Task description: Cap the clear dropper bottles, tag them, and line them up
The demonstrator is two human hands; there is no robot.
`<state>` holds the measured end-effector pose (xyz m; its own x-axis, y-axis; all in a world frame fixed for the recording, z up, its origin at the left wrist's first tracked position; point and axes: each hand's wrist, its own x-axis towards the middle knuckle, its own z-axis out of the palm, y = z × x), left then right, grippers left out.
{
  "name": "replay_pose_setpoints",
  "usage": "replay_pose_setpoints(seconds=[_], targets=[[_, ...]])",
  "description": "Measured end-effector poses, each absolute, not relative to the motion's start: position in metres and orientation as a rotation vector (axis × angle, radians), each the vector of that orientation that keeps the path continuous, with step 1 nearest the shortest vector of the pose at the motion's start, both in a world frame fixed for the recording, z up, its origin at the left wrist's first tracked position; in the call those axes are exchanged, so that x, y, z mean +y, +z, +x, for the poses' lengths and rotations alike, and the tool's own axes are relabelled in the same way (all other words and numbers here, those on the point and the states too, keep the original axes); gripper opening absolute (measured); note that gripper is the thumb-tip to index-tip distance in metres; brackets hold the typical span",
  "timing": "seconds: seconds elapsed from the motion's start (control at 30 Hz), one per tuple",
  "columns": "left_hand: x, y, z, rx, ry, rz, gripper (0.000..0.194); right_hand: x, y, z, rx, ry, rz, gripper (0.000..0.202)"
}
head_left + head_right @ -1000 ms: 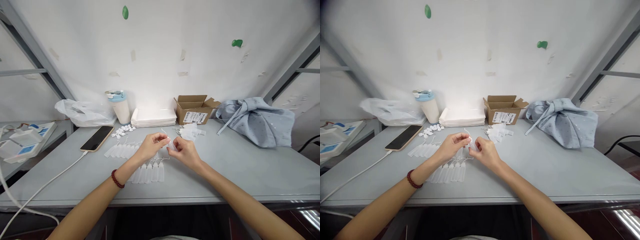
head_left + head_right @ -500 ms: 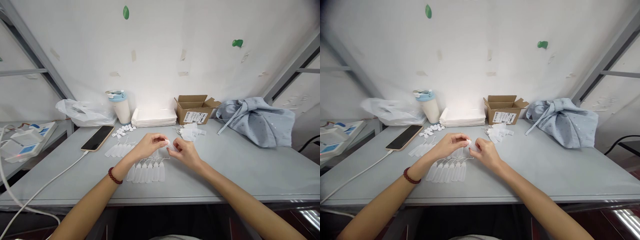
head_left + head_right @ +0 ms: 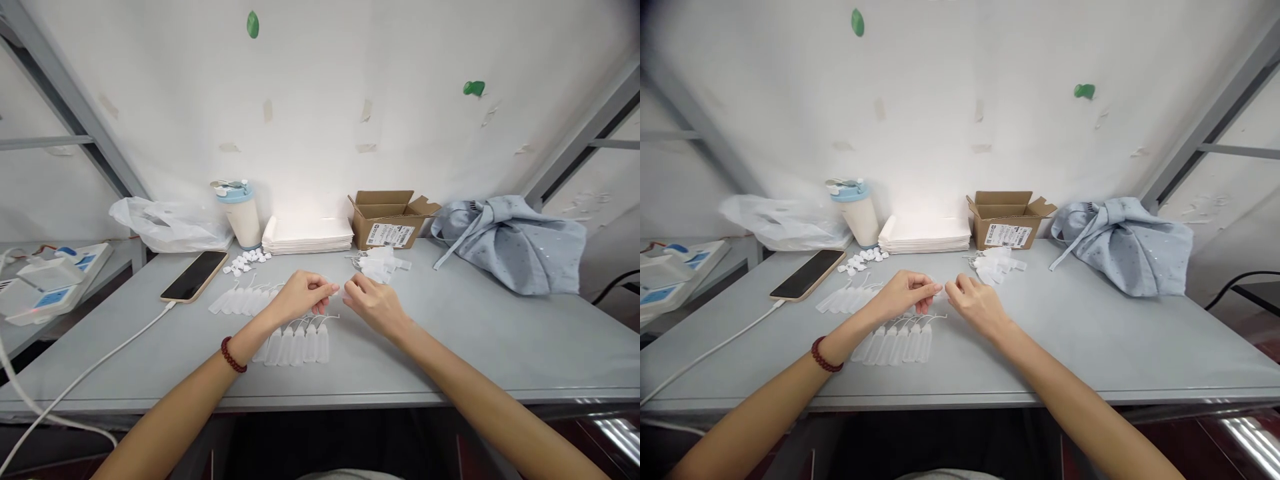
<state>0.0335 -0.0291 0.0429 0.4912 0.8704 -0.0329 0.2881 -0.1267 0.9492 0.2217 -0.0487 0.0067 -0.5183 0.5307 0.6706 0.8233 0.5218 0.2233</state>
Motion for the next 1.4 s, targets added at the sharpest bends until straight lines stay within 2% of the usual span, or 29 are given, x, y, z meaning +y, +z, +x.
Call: replay_pose_setpoints(seconds=[0.23,0.4,0.6,0.7,0.8,0.97,1.17,1.23,1.4], targets=[[-0.031,0.043,0.037,0.991,0.67,1.555,0.043,-0.047,0.007,0.224,-2.195,-0.721,-1.136,0.018],[-0.033,0.039,0.036,0.978,0.723,1.71,0.025,-0.041,0.004,0.229,-2.277,-0.42,-1.244,0.015],[-0.03,0.028,0.034,0.897,0.967,2.298,0.007,-0.037,0.002,0.232,-2.318,-0.277,-1.163,0.028],[-0.028,0.025,0.033,0.834,1.001,2.407,0.007,-0.037,0.002,0.232,-2.265,-0.254,-1.115,0.031],[-0.028,0.03,0.033,0.838,1.023,2.195,0.008,-0.039,0.004,0.229,-2.21,-0.248,-1.074,0.032],[-0.031,0.047,0.033,0.885,0.917,1.72,0.022,-0.041,0.007,0.225,-2.134,-0.378,-1.016,0.029],[-0.031,0.05,0.032,0.942,0.594,1.6,0.044,-0.042,0.006,0.225,-2.143,-0.543,-1.031,0.029],[-0.032,0.049,0.031,0.907,0.575,1.65,0.042,-0.042,0.005,0.226,-2.148,-0.541,-1.036,0.03],[-0.034,0.045,0.03,0.928,0.696,1.946,0.021,-0.041,0.003,0.227,-2.186,-0.436,-1.034,0.032]])
